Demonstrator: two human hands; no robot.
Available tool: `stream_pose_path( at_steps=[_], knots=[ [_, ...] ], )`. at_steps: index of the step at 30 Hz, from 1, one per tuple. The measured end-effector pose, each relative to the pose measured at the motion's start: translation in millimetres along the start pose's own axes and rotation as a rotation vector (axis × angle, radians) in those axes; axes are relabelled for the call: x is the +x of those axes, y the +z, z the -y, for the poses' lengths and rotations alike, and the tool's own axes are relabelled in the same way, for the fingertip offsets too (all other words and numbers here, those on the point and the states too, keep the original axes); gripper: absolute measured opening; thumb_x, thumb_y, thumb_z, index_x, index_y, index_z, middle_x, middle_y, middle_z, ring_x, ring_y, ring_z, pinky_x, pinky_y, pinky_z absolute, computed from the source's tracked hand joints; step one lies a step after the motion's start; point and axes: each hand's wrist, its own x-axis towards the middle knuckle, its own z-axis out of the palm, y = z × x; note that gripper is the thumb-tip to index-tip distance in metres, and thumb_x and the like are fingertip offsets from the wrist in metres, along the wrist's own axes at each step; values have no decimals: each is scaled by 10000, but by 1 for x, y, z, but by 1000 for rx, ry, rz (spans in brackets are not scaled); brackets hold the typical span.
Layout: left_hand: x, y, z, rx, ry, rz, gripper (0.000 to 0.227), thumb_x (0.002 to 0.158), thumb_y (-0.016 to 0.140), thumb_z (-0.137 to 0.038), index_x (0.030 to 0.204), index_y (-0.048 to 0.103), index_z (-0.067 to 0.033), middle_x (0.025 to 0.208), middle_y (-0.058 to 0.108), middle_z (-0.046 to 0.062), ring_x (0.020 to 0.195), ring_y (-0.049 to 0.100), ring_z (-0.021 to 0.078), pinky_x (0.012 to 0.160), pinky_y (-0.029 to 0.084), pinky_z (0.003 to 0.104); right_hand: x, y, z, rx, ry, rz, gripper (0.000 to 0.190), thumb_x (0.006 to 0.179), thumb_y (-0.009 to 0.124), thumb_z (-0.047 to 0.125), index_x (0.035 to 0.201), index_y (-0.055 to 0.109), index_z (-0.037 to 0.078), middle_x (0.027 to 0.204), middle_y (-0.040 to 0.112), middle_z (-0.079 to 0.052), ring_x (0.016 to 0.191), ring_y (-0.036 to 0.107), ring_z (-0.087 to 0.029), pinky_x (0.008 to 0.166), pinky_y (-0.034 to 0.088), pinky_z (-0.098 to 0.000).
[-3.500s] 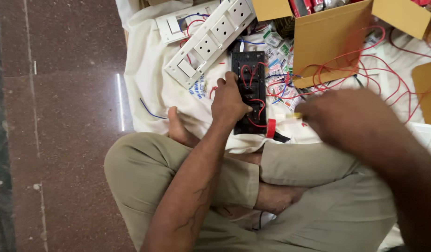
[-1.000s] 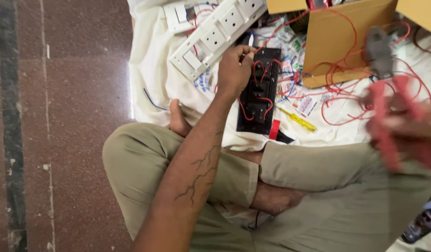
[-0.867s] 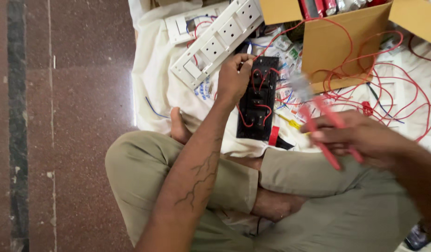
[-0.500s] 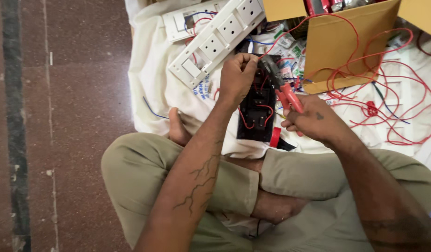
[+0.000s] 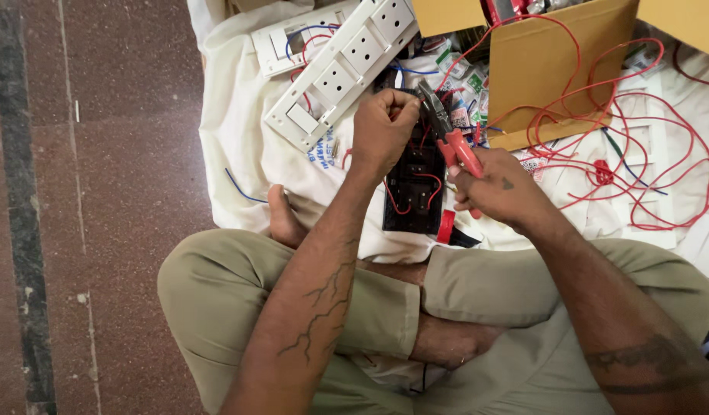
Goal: The person wires a black electrical switchboard plate by hand using a screwdriver and wire cutters, stripping red and blue wires and securing them into terminals before placing the board into a yellow box.
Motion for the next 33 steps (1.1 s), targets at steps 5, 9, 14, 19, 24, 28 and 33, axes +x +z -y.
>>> stream_pose_path(
  at_steps=[5, 9, 14, 19, 24, 28, 33],
  knots=[
    [3, 2, 8, -53, 14, 37, 169, 932, 697, -121, 934, 749, 41, 763, 733, 10, 659, 626, 31, 608, 531, 224, 2, 1, -4, -214, -113, -83, 222, 937, 627, 196, 830, 611, 3, 559, 557, -63, 488, 549, -173, 466, 427, -338],
    [1, 1, 4, -126, -51, 93, 180, 938, 660, -112, 982, 738, 44, 777, 740, 26, 646, 637, 43, 597, 543, 229, 4, 0, -5, -300, -181, -156, 293, 968, 644, 251, 798, 630, 12, 554, 566, -37, 518, 541, -142, 491, 438, -329],
    [-1, 0, -2, -116, -35, 74, 177, 939, 661, -99, 979, 741, 54, 778, 743, 34, 652, 638, 44, 602, 542, 230, 1, 1, -2, -30, -35, -50, 298, 950, 599, 278, 833, 589, 4, 598, 564, -17, 478, 627, -150, 463, 508, -368],
    [0, 1, -5, -97, -39, 78, 175, 926, 667, -102, 967, 741, 52, 778, 747, 36, 655, 649, 50, 608, 552, 229, 5, -2, -11, -250, -124, -86, 352, 988, 599, 302, 829, 601, -13, 561, 573, -93, 496, 626, -186, 497, 483, -397],
    [0, -1, -3, -4, -19, 74, 180, 910, 682, -115, 960, 746, 45, 787, 760, 31, 677, 671, 51, 639, 562, 226, 16, -6, -24, -631, -311, -219, 351, 991, 665, 299, 853, 638, -23, 654, 566, -139, 622, 562, -261, 577, 454, -414],
    [0, 0, -3, -54, 2, 103, 188, 919, 680, -120, 983, 750, 42, 810, 753, 28, 699, 651, 48, 654, 549, 222, 13, -6, -24, -367, -174, -216, 356, 914, 697, 328, 870, 604, -13, 646, 605, -105, 604, 595, -235, 577, 472, -430],
    [1, -1, 1, -144, -26, 136, 187, 936, 673, -107, 1003, 750, 50, 813, 734, 24, 696, 626, 47, 637, 530, 221, 13, -3, -15, -427, -78, -210, 435, 981, 699, 408, 893, 647, -16, 674, 618, -125, 610, 558, -201, 602, 473, -375]
  ],
)
